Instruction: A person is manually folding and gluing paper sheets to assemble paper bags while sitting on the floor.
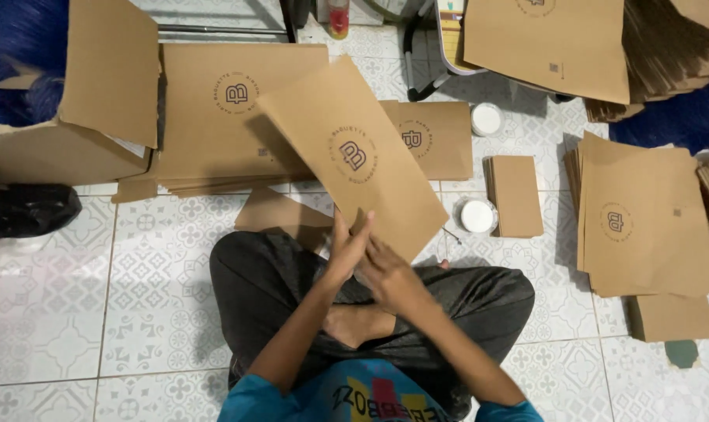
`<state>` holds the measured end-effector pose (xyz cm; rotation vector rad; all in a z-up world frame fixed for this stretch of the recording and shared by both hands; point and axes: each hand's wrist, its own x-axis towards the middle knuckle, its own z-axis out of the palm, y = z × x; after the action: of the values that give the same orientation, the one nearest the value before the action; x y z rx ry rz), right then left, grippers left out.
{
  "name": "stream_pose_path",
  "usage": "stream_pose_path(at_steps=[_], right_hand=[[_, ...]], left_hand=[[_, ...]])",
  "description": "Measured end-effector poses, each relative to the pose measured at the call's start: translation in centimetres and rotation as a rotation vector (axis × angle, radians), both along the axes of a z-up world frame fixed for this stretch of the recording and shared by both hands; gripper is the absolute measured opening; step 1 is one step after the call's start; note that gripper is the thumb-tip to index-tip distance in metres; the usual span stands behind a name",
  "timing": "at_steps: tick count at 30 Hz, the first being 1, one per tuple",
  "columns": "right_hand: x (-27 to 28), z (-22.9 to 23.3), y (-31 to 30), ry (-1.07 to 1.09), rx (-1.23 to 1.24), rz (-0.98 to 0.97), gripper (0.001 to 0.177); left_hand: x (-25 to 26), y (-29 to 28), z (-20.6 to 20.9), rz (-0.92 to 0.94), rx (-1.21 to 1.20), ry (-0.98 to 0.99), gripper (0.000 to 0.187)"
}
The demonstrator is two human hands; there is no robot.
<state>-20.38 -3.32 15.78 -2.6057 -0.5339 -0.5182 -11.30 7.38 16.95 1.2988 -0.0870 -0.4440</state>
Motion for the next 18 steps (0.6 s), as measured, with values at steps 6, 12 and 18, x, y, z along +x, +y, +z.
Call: stream_pose_path(at_steps=[6,12,18], right_hand=[[1.7,2.3,-4.7,-0.244,0.490,-0.313,0.045],[4.8,-5.1,-15.6,0.240,1.175,-0.427,0.068],[4.0,-12.8,-15.9,0.670,1.716,-0.465,0.097]], left_hand=[[3.3,5.6,-8.9,-0.035,-0.081,0.029,0.041],[4.3,11.3,-8.8,-0.149,-0.333,0.114,0.055],[6.4,11.6,-11.5,-0.147,-0.214,0.121,0.060]])
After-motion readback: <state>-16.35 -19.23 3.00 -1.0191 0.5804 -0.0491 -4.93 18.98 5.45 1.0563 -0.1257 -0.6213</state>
